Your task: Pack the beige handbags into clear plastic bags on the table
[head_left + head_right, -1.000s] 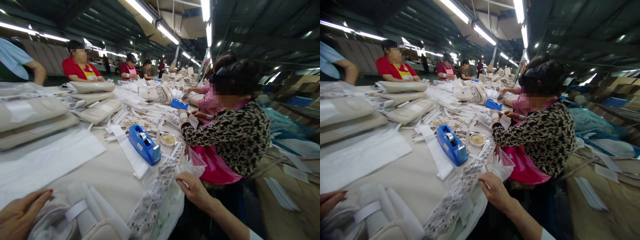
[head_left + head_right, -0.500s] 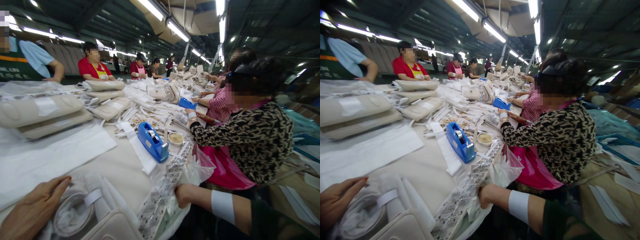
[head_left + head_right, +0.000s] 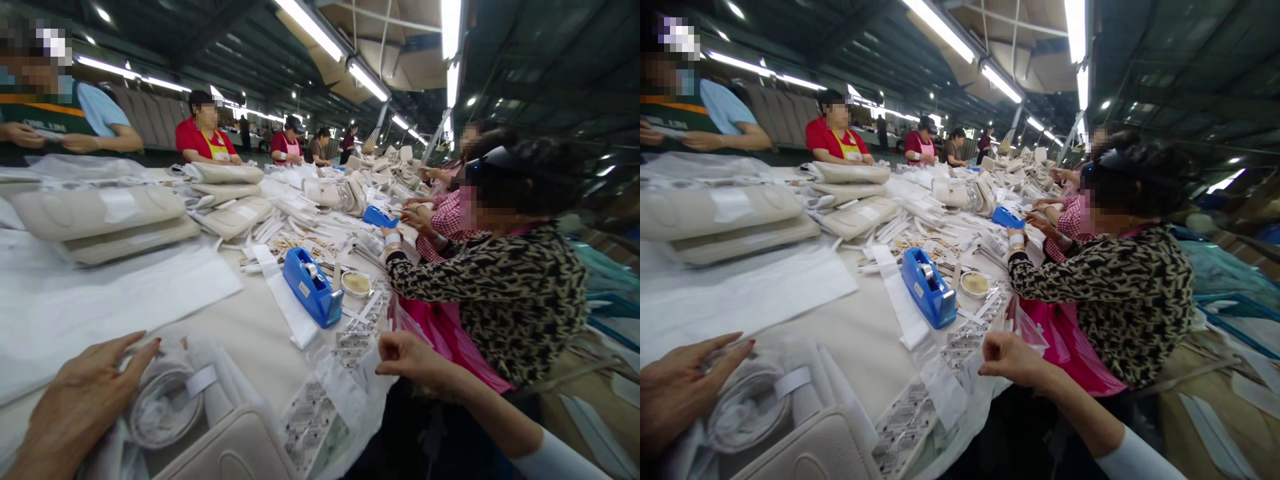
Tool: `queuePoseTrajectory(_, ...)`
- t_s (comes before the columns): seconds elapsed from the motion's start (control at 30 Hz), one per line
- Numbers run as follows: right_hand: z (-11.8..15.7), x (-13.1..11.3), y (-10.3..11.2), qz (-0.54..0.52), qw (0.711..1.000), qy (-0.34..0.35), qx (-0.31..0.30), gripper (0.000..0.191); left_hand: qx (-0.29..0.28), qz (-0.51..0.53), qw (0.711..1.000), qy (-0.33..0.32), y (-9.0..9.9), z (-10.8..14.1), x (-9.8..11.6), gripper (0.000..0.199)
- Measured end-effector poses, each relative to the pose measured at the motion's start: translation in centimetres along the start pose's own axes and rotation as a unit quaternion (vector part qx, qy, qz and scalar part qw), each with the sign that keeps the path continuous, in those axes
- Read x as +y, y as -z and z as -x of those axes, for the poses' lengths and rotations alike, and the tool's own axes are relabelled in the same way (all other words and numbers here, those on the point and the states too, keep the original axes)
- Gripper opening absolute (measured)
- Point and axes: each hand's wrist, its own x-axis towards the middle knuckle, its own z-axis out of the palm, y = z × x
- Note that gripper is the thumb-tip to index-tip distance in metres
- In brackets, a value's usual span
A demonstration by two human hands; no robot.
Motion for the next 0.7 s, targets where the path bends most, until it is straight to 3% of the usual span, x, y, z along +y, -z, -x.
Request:
queuePoseTrajectory(0.1,-0.1,-0.5,0.7,-0.092,0.995,-0.019,0.023,0.023,-0.024,-0.015,0.997,0.073,0.7,0.2,1.0,0.049)
queuePoseTrajectory(0.2,-0.1,-1.1,1.0,-0.186,0.982,-0.04,0.006,0.03,-0.002,-0.004,0.997,0.081,1.3,0.6,1.6,0.044)
queuePoseTrajectory(0.37,-0.2,-3.2,0.8,-0.291,0.956,-0.032,0.028,0.021,0.147,0.078,0.986,0.029,2.3,1.7,2.9,0.029)
queuePoseTrajectory(0.43,-0.6,-4.7,0.3,-0.349,0.936,-0.031,0.028,0.023,0.173,0.156,0.972,0.024,2.9,2.1,3.7,0.026)
queuePoseTrajectory(0.57,-2.4,-8.4,-1.8,-0.443,0.896,-0.038,0.01,0.029,0.079,0.363,0.928,0.021,4.0,2.9,5.7,0.024)
queuePoseTrajectory(0.7,-4.5,-12.5,-5.2,-0.45,0.892,-0.036,0.001,0.035,-0.101,0.453,0.885,-0.048,4.2,3.8,8.1,0.023)
